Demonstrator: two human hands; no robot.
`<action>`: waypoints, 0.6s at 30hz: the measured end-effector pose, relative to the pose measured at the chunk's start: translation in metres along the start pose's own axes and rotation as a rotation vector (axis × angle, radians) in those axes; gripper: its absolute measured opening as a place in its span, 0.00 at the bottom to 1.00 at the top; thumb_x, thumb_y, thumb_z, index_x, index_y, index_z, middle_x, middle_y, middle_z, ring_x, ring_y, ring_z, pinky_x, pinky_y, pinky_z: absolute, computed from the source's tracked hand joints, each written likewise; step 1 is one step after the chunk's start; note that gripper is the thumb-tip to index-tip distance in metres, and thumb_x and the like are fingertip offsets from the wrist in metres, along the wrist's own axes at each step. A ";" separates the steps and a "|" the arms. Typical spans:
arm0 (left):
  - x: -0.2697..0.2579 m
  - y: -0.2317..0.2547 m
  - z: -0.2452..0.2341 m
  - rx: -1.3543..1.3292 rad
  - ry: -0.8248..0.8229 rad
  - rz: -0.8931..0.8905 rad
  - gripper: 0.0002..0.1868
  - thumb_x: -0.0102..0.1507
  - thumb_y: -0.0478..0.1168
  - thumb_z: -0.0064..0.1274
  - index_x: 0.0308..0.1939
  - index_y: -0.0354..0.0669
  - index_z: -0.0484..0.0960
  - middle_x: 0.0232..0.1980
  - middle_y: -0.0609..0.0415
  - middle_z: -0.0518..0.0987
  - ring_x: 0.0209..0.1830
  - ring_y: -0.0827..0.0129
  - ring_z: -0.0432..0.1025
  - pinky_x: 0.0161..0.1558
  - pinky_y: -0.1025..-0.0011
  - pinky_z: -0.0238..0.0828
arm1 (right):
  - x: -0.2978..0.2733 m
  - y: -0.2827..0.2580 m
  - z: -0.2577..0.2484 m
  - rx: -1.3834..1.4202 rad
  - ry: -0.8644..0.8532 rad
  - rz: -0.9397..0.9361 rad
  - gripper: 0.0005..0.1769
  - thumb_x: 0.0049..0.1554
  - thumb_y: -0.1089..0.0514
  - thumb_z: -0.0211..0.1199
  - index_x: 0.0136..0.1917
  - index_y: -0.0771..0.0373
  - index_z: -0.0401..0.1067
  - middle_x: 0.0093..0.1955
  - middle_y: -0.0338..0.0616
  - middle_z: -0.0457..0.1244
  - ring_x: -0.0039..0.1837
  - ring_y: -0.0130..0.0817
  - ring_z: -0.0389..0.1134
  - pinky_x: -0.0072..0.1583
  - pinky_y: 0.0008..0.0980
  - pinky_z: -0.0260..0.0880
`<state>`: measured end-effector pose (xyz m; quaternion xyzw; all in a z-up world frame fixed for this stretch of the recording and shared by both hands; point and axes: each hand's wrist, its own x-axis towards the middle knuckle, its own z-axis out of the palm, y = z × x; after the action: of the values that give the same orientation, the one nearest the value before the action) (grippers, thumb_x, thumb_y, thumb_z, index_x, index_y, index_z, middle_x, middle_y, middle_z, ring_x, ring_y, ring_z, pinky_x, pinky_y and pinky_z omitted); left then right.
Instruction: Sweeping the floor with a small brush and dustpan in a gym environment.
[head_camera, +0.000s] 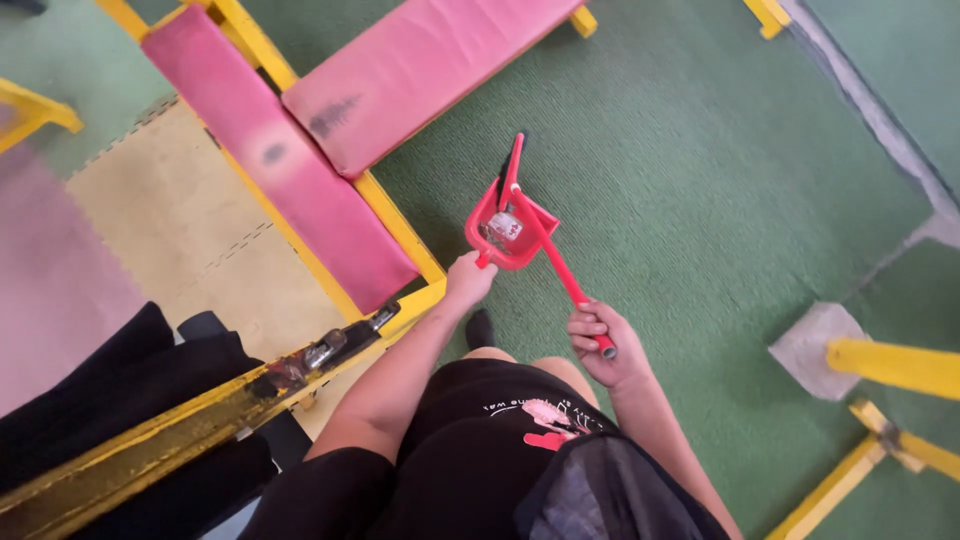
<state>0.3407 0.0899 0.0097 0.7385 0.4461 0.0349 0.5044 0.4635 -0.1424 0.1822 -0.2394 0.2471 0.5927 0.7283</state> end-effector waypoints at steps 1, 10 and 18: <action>0.001 0.002 -0.002 -0.020 0.014 0.004 0.16 0.57 0.46 0.55 0.44 0.43 0.84 0.40 0.41 0.84 0.44 0.45 0.78 0.46 0.53 0.73 | 0.005 -0.006 0.004 -0.051 0.016 -0.001 0.05 0.61 0.65 0.52 0.43 0.59 0.61 0.32 0.29 0.54 0.29 0.12 0.54 0.28 0.17 0.54; 0.001 0.013 -0.007 -0.146 0.115 -0.173 0.13 0.56 0.42 0.54 0.40 0.40 0.84 0.32 0.45 0.82 0.35 0.54 0.78 0.41 0.57 0.71 | 0.057 -0.103 0.041 0.278 -0.154 0.252 0.04 0.66 0.63 0.49 0.47 0.65 0.58 0.35 0.31 0.56 0.34 0.17 0.59 0.36 0.21 0.62; 0.004 0.034 0.057 -0.321 0.268 -0.317 0.12 0.57 0.41 0.54 0.41 0.42 0.86 0.28 0.51 0.80 0.28 0.63 0.75 0.35 0.61 0.70 | 0.108 -0.238 0.093 0.243 -0.014 0.497 0.26 0.61 0.67 0.44 0.70 0.83 0.49 0.33 0.34 0.56 0.32 0.23 0.60 0.35 0.24 0.64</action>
<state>0.3927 0.0489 0.0062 0.5586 0.6078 0.1231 0.5508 0.7234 -0.0464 0.1970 -0.0781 0.3626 0.7207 0.5857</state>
